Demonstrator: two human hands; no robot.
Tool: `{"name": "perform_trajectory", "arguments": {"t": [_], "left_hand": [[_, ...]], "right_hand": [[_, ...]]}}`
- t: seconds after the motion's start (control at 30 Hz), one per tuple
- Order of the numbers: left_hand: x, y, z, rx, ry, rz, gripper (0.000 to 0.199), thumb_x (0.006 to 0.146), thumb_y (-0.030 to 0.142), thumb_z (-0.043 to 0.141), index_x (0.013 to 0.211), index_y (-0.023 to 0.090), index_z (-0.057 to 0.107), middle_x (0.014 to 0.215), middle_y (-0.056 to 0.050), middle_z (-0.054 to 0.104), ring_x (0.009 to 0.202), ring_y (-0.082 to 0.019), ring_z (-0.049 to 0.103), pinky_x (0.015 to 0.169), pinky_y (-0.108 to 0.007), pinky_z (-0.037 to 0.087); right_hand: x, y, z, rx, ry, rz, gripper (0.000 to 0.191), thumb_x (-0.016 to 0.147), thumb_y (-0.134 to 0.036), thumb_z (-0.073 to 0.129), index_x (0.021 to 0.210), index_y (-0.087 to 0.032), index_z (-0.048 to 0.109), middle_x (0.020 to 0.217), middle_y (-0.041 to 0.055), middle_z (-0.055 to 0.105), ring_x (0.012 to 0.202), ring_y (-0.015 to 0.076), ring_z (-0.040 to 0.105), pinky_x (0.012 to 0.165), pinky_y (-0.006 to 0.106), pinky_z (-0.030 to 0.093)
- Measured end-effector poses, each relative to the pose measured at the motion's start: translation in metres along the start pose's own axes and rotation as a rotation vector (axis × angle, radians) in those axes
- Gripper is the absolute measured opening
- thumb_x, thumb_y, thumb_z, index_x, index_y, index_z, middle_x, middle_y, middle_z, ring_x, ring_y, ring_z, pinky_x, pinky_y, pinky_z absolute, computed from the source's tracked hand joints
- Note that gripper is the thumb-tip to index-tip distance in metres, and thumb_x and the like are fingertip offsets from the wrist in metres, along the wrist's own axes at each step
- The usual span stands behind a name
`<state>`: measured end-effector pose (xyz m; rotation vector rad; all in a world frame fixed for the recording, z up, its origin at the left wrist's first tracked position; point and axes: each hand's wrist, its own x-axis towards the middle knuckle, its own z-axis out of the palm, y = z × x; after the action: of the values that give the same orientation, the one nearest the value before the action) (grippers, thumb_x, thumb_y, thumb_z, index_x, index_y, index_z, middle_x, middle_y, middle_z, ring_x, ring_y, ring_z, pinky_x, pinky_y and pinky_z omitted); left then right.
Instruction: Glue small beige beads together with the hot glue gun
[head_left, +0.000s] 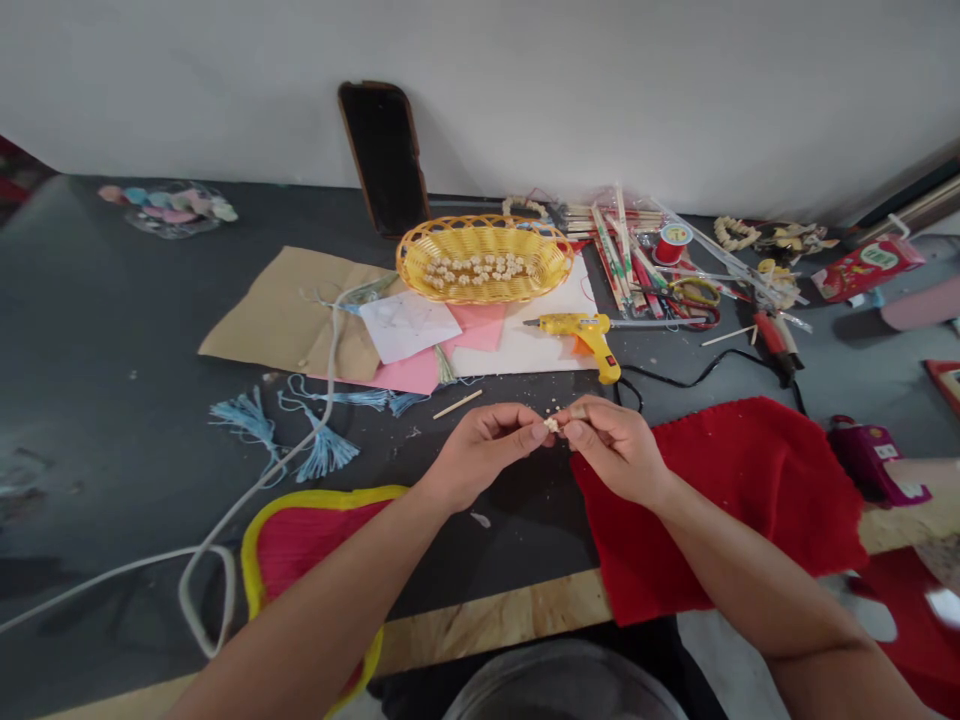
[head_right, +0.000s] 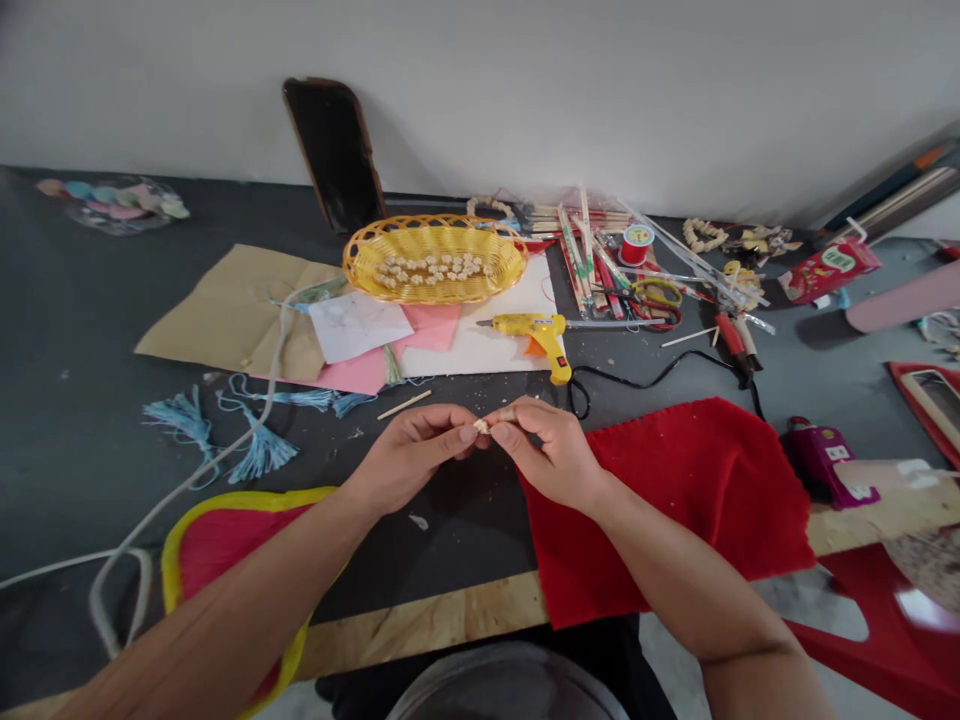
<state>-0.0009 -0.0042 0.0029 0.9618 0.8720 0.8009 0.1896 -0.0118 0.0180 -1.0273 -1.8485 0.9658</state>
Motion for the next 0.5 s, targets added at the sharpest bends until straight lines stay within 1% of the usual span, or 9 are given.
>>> {"name": "perform_trajectory", "arguments": {"t": [0.1,0.2,0.3,0.4,0.5], "left_hand": [[0.0001,-0.0001,0.0001,0.001,0.000,0.006,0.025,0.076,0.038,0.073,0.073,0.014,0.071,0.067,-0.001,0.063,0.060,-0.009,0.046,0.059,-0.022,0.034],[0.0006,-0.0002,0.0004,-0.019,-0.007,0.008,0.022,0.076,0.035,0.075,0.073,0.013,0.071,0.066,0.001,0.062,0.060,-0.008,0.047,0.059,-0.021,0.036],[0.0015,-0.0003,0.0007,-0.074,0.001,0.004,0.017,0.071,0.029,0.079,0.077,0.014,0.071,0.072,0.000,0.064,0.064,-0.008,0.052,0.063,-0.021,0.040],[0.0024,0.0001,0.0010,-0.130,0.020,0.035,0.022,0.066,0.022,0.082,0.084,0.016,0.071,0.080,-0.001,0.067,0.073,-0.011,0.058,0.070,-0.022,0.045],[0.0025,0.0014,0.0021,-0.154,0.022,0.069,0.026,0.067,0.020,0.081,0.092,0.018,0.072,0.082,-0.001,0.068,0.077,-0.012,0.060,0.073,-0.023,0.047]], "right_hand": [[-0.0001,-0.0001,0.0008,0.002,0.011,0.012,0.011,0.090,-0.023,0.059,0.091,-0.019,0.069,0.080,0.0030,0.070,0.073,0.0126,0.063,0.067,0.025,0.051],[0.0001,0.0007,0.0019,-0.008,0.023,0.026,0.009,0.089,-0.024,0.061,0.090,-0.020,0.069,0.079,0.0026,0.069,0.070,0.0126,0.062,0.064,0.025,0.051],[0.0005,0.0005,0.0017,-0.026,0.037,0.041,0.010,0.089,-0.023,0.059,0.092,-0.020,0.069,0.081,0.0033,0.069,0.070,0.0128,0.063,0.064,0.025,0.051],[0.0011,-0.0004,0.0009,-0.064,0.053,0.006,0.012,0.090,-0.020,0.056,0.093,-0.020,0.068,0.085,0.0049,0.070,0.076,0.0141,0.065,0.069,0.027,0.053],[0.0016,0.0003,0.0017,-0.124,0.049,-0.048,0.012,0.091,-0.020,0.056,0.091,-0.020,0.067,0.084,0.0053,0.070,0.077,0.0151,0.066,0.070,0.028,0.054]]}}
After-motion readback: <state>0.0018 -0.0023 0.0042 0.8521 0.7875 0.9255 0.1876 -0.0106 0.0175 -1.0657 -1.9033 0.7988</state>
